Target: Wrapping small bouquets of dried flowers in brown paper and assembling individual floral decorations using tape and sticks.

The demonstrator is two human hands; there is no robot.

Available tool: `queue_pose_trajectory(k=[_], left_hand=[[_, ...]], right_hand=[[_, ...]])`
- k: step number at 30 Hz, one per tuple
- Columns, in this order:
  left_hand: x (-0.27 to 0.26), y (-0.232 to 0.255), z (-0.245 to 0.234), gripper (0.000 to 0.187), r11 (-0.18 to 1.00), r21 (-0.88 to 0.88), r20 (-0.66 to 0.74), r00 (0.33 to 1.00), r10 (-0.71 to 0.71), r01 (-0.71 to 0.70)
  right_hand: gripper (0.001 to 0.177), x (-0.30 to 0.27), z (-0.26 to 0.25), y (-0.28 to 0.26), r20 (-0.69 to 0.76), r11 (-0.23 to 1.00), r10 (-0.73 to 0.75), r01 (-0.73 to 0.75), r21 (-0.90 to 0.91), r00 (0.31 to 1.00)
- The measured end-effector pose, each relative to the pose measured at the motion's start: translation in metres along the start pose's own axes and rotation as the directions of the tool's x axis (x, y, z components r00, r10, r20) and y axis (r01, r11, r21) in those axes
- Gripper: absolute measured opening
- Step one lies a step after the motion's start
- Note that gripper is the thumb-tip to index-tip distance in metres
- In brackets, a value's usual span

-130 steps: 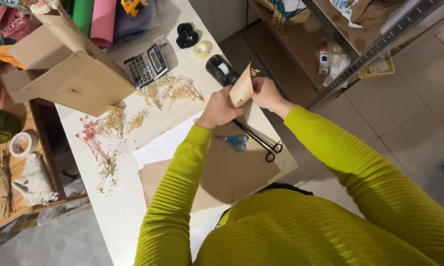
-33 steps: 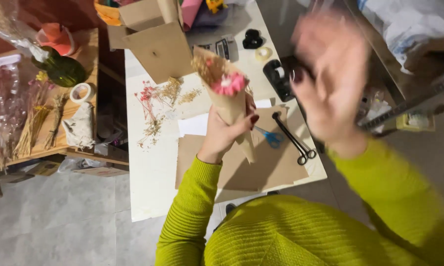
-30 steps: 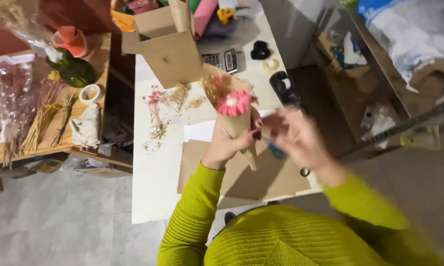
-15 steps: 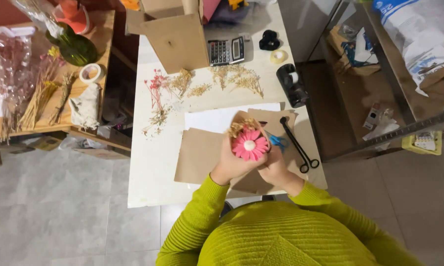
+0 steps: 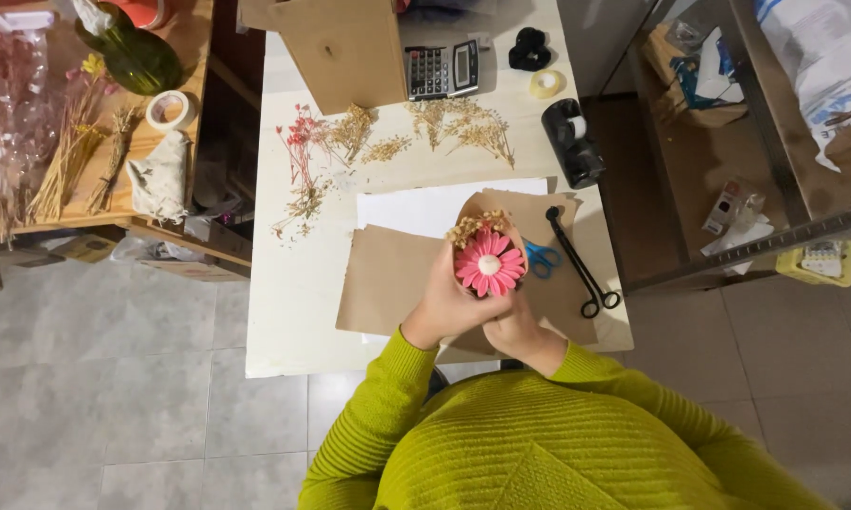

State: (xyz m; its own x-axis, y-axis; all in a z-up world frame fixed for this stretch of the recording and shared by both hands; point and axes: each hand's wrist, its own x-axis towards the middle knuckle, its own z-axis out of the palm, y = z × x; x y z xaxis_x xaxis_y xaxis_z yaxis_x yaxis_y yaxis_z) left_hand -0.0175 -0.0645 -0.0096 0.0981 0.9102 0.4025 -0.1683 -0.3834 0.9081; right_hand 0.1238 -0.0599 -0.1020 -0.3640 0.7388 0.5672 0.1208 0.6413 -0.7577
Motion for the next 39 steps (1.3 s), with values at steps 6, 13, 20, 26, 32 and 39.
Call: queue_pose_trajectory(k=[6, 13, 20, 26, 32, 39], left_hand=[[-0.004, 0.019, -0.002, 0.048, 0.878, 0.478, -0.109, 0.993, 0.045, 0.013], [-0.007, 0.005, 0.002, 0.034, 0.875, 0.475, -0.276, 0.96, 0.046, 0.094], [-0.004, 0.013, -0.001, 0.031, 0.931, 0.36, -0.234, 0.972, 0.022, 0.066], [-0.008, 0.005, -0.011, 0.03, 0.975, 0.162, -0.224, 0.967, -0.117, 0.156], [-0.012, -0.014, -0.029, 0.035, 0.987, -0.012, -0.158, 0.974, -0.161, 0.161], [-0.008, -0.004, -0.014, 0.058, 0.953, -0.101, -0.094, 0.951, -0.294, 0.285]], right_hand=[[0.033, 0.0, -0.009, 0.026, -0.07, 0.994, 0.054, -0.06, -0.086, 0.996], [0.045, 0.033, -0.017, -0.024, -0.111, 0.977, 0.202, -0.208, -0.044, 0.973], [0.042, 0.046, -0.022, -0.043, -0.26, 0.997, -0.002, -0.02, -0.081, 0.966], [0.035, 0.049, -0.026, -0.039, -0.2, 0.998, 0.035, -0.025, 0.055, 0.979], [0.029, 0.053, -0.045, 0.003, -0.125, 0.912, 0.221, -0.16, 0.378, 0.967], [0.083, 0.143, -0.09, -0.002, 0.372, 0.558, 0.192, -0.413, 0.72, 0.908]])
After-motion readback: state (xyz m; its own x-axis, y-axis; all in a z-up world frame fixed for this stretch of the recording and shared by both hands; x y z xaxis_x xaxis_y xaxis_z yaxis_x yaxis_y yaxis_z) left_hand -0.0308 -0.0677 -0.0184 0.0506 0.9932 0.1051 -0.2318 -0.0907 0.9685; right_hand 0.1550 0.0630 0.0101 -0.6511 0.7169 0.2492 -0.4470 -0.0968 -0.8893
